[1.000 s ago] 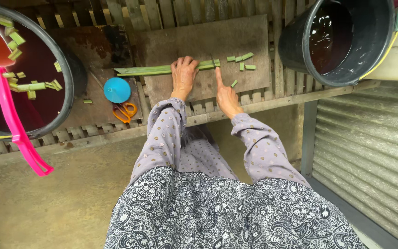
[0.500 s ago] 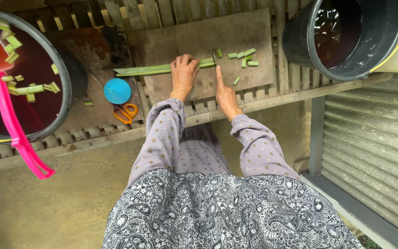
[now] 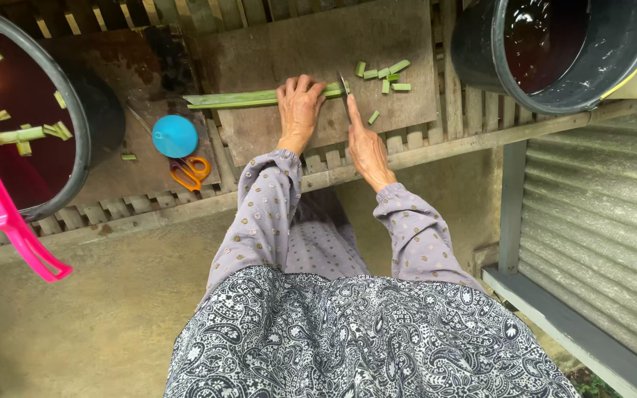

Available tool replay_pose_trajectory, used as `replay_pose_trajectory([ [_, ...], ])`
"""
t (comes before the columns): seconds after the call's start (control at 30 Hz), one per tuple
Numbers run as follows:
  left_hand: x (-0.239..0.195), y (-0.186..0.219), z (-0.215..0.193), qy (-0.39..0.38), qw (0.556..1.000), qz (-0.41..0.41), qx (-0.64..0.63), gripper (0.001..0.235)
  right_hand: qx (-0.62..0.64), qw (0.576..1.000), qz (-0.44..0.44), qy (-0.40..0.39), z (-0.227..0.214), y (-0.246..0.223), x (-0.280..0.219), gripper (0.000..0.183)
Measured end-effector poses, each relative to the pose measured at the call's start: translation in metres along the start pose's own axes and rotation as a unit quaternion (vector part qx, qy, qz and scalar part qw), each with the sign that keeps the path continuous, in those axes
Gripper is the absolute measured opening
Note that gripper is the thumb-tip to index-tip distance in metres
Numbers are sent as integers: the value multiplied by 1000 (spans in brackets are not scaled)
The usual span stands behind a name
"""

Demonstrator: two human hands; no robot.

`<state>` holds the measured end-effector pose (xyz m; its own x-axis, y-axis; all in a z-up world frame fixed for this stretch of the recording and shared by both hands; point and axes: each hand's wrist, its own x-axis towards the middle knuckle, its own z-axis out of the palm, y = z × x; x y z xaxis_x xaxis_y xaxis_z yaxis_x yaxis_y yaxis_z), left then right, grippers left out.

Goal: The person chops green stalks into small pieces on a wooden board using a knife. They then scoop the chopped pieces into a bucket and transfer them into plastic bottles using a funnel.

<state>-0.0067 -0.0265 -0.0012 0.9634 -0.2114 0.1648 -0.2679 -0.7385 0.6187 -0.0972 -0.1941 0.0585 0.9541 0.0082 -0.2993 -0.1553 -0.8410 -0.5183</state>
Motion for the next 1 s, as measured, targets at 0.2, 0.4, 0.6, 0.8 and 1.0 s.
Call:
replay_pose_trajectory([
  [0.2, 0, -2, -1, -1, 1000, 0, -9, 28, -71, 995, 53, -35, 8, -9, 5, 85],
  [0.4, -4, -24, -22, -20, 994, 52, -93, 39, -73, 992, 73, -70, 6, -16, 7, 100],
  [0.6, -4, -47, -54, -51, 995, 34, -75, 29, -71, 990, 89, -78, 6, -22, 12, 103],
  [0.8, -5, -35, -40, -12, 998, 62, -17, 15, -77, 990, 91, -71, 8, -19, 14, 102],
  [1.0, -7, -33, -36, 6, 998, 63, -24, 15, -30, 992, 113, -56, 7, -26, 8, 77],
])
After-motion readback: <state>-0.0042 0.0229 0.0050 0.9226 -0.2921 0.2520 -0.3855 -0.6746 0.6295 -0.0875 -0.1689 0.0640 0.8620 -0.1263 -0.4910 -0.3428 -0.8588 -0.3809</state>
